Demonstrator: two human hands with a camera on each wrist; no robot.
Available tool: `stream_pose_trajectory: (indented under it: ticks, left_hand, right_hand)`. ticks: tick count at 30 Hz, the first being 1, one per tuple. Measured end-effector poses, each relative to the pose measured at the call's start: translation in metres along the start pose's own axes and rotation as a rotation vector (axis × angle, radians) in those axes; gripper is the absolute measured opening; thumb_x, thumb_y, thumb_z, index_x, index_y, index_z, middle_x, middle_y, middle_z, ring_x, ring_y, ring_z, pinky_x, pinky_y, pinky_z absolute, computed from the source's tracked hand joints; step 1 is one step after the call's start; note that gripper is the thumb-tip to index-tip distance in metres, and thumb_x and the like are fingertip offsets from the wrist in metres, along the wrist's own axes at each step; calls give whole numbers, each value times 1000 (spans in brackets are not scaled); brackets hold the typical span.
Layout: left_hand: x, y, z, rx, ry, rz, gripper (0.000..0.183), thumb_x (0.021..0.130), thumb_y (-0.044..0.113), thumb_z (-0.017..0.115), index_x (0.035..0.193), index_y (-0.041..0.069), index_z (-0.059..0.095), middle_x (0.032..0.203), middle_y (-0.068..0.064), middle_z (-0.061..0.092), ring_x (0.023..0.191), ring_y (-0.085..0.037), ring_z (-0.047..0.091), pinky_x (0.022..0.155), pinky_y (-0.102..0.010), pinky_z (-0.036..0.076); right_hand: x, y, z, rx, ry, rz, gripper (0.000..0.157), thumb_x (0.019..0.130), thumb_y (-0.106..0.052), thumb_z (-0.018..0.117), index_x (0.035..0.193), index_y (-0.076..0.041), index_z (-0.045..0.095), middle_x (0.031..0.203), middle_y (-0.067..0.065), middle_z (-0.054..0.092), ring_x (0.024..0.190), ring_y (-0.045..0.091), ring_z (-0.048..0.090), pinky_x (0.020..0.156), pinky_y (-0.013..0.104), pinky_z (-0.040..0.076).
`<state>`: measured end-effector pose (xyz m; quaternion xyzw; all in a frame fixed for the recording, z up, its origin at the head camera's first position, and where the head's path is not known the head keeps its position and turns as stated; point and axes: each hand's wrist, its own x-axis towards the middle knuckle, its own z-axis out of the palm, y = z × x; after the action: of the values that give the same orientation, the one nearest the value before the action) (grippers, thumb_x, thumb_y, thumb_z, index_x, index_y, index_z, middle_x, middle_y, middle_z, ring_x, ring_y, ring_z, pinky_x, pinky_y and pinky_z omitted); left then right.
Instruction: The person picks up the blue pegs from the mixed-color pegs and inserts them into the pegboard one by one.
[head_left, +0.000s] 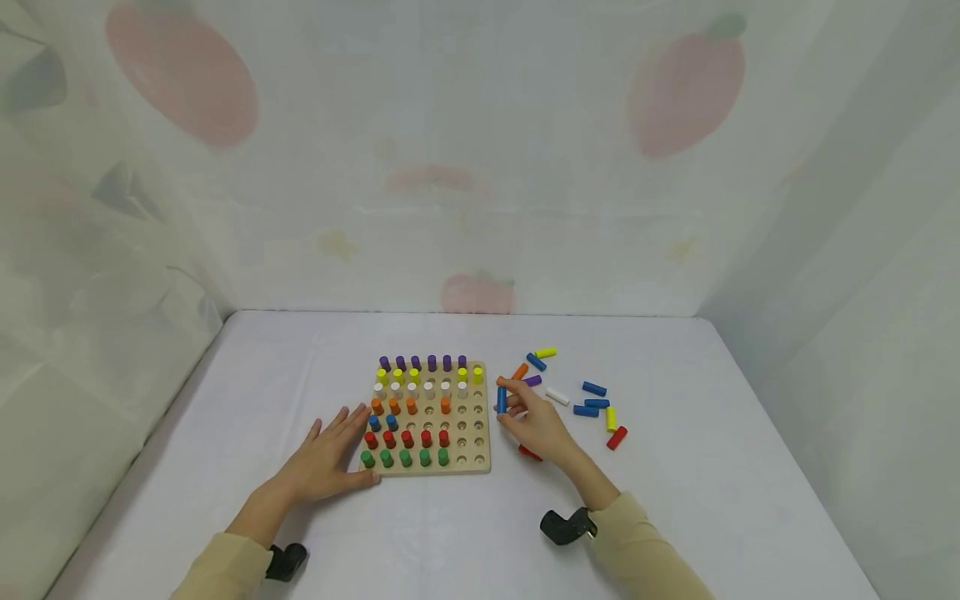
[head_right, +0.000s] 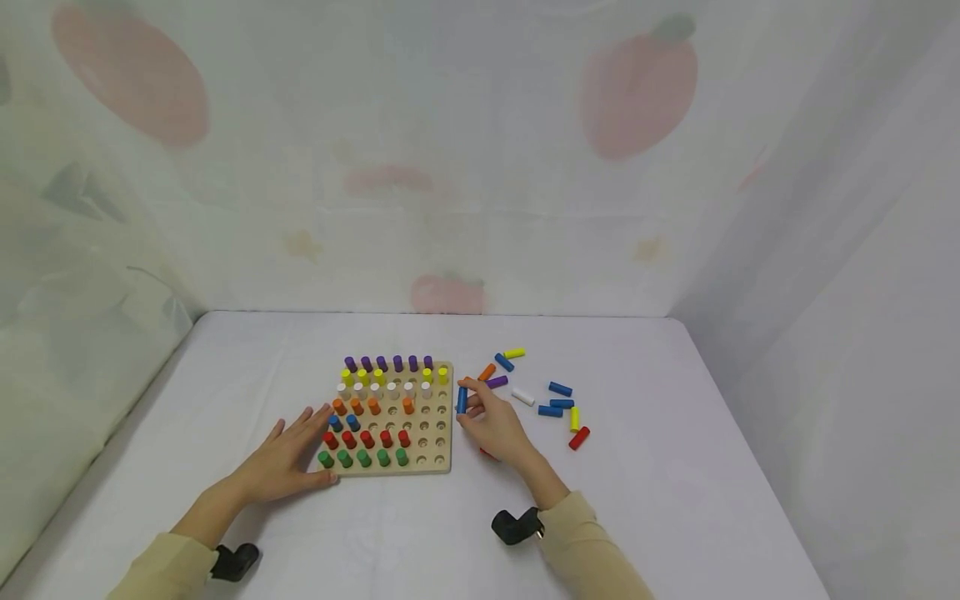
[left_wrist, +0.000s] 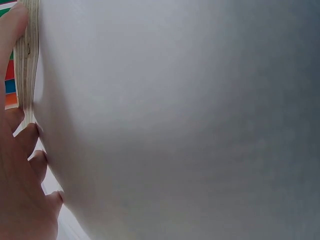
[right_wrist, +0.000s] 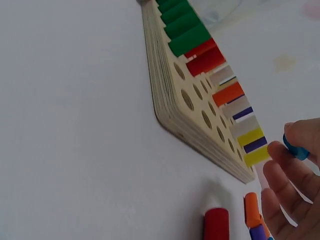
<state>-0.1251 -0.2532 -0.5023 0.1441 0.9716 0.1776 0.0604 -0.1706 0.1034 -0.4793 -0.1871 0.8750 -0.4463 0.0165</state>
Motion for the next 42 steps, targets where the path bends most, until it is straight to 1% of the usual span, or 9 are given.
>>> stream_pose_trajectory:
  ticks: [9, 13, 16, 19, 23, 29, 35, 38, 42]
  left_hand:
    - [-1, 1, -1, 1, -3, -4, 107, 65, 74, 60, 147, 15, 26, 152, -7, 25, 138, -37, 20, 107, -64, 8]
    - [-1, 1, -1, 1, -2, -4, 107, 65, 73, 61, 146, 14, 26, 152, -7, 25, 138, -37, 20, 107, -64, 8]
    - [-1, 1, 0, 3, -2, -4, 107, 65, 73, 61, 146, 14, 26, 152, -7, 25, 138, -37, 20, 108, -63, 8]
    - [-1, 1, 0, 2, -2, -4, 107, 65, 74, 61, 147, 14, 26, 152, -7, 25, 138, -37, 20, 108, -63, 8]
    - [0, 0, 1, 3, -3, -6, 107, 65, 74, 60, 147, 15, 25, 152, -7, 24, 138, -37, 19, 108, -63, 8]
    - [1, 1, 0, 2, -5, -3, 106, 66, 73, 61, 147, 15, 25, 152, -7, 24, 138, -37, 19, 108, -63, 8]
    - [1, 2, 0, 3, -10, -1, 106, 66, 73, 61, 146, 14, 26, 152, -7, 25, 138, -37, 20, 107, -64, 9]
    - [1, 2, -1, 5, -12, -3, 106, 66, 73, 61, 146, 14, 26, 152, -8, 25, 138, -37, 20, 107, -64, 9]
    - [0, 2, -1, 1, -12, -3, 106, 66, 73, 61, 146, 14, 26, 152, -8, 25, 138, -37, 20, 107, -64, 9]
  right_hand:
    - [5, -5, 10, 225, -99, 82, 55, 87, -11, 62, 137, -16, 39, 105, 6, 59, 92, 17, 57, 77, 24, 51]
    - [8, -5, 13, 298, -131, 121, 55, 88, -12, 61, 138, -16, 38, 109, 9, 58, 91, 16, 57, 74, 20, 51]
    - [8, -9, 12, 349, -161, 126, 55, 89, -12, 60, 138, -14, 35, 113, 15, 58, 92, 20, 58, 74, 21, 51]
    - [7, -19, 9, 399, -189, 116, 53, 91, -10, 57, 139, -8, 33, 115, 22, 56, 94, 31, 60, 79, 35, 54]
    - [5, -37, 3, 442, -200, 116, 48, 93, -7, 51, 137, -2, 33, 113, 29, 55, 97, 43, 58, 84, 54, 49]
    - [7, -46, 4, 424, -210, 111, 45, 93, -5, 50, 135, -2, 38, 111, 28, 56, 97, 41, 59, 87, 50, 49]
    - [11, -51, 9, 401, -225, 82, 42, 93, -6, 50, 134, -4, 40, 111, 26, 58, 95, 42, 58, 83, 48, 52]
    - [14, -55, 10, 386, -244, 73, 44, 93, -6, 51, 135, -3, 39, 113, 25, 58, 95, 44, 57, 76, 37, 53]
    - [18, -60, 13, 372, -258, 78, 44, 93, -6, 50, 135, -3, 38, 114, 26, 57, 95, 42, 57, 70, 26, 49]
